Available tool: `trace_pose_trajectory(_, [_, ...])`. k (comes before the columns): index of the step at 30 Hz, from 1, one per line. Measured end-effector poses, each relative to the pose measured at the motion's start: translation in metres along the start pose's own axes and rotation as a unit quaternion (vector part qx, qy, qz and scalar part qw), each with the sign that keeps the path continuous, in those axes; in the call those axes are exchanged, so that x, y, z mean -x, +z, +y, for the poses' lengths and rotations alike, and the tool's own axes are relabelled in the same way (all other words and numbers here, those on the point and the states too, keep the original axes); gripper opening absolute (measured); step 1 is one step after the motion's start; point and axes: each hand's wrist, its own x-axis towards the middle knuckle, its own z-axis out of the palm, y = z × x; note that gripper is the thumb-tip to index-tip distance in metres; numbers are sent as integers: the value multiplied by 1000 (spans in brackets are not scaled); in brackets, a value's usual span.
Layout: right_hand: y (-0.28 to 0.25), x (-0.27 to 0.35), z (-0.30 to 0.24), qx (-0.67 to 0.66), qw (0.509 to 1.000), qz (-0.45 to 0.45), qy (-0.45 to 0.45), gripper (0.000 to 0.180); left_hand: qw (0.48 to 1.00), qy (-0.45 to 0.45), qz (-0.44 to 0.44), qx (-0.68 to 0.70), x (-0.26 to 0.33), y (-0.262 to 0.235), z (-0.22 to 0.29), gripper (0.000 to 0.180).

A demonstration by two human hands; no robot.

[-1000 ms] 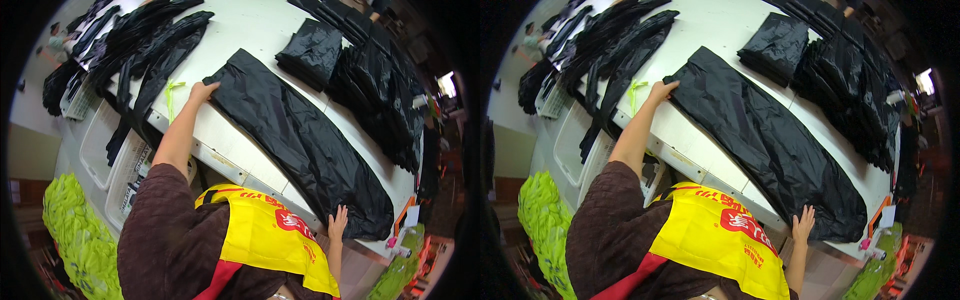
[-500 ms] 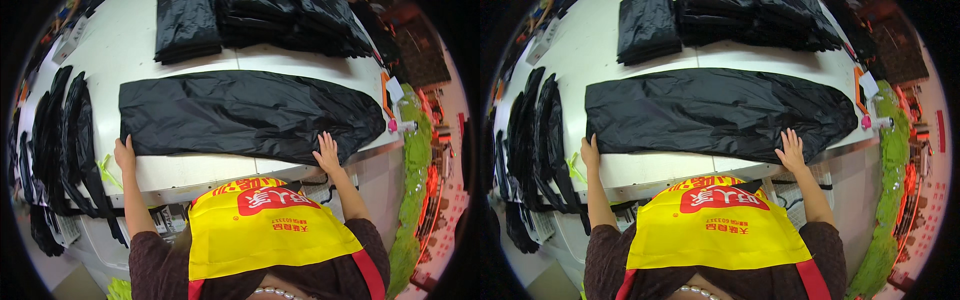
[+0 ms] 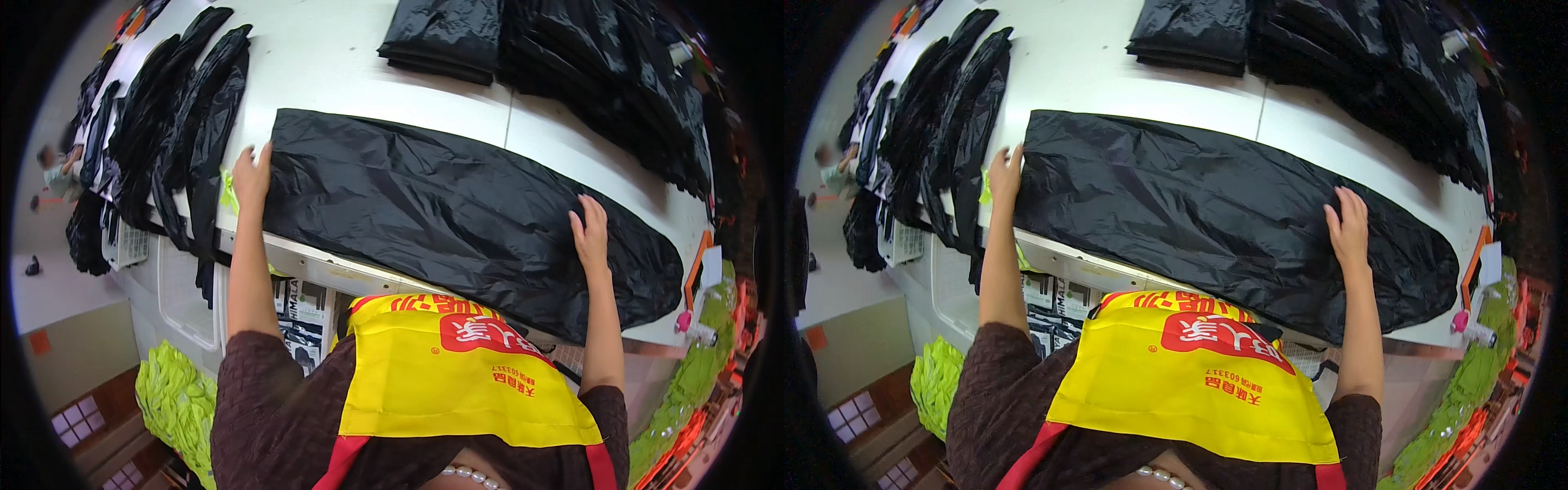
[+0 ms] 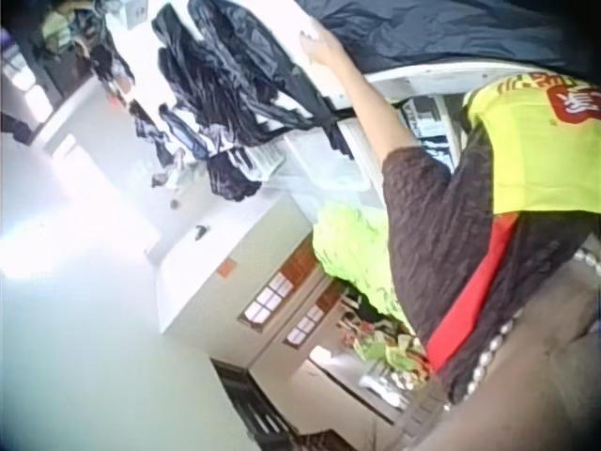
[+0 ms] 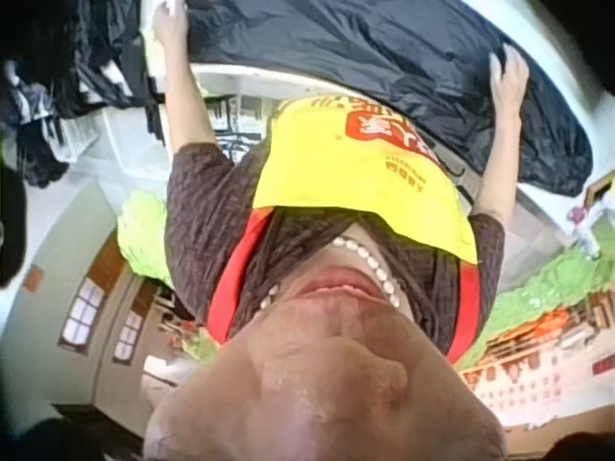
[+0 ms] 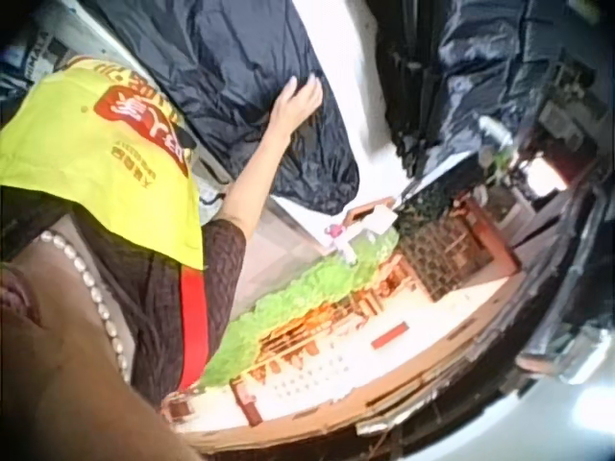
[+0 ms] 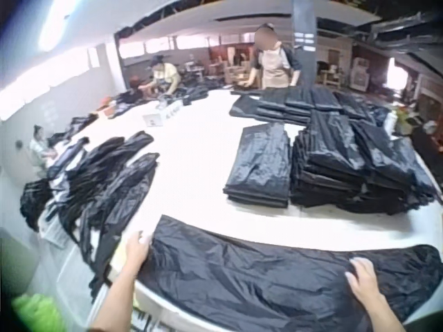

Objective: The person folds black trousers on a white table. They lay each pair flat, fold the legs together, fold the garment in half or thirds, and place the folded item into a white basket. The process repeats for multiple pairs.

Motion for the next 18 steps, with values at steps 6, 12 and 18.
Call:
trace_pose_trajectory(6, [58, -83, -32, -39, 993, -31, -110, 37, 996, -39, -78, 31, -58, 22, 28, 56])
trace_pose_trajectory(12, [81, -96, -17, -113, 992, -32, -41, 16, 869, -2, -31, 494, -64, 40, 20, 18])
trace_pose_trajectory(18, [94, -85, -24, 43, 996, -5, -75, 35, 991, 67, 94, 66, -50, 75, 20, 33])
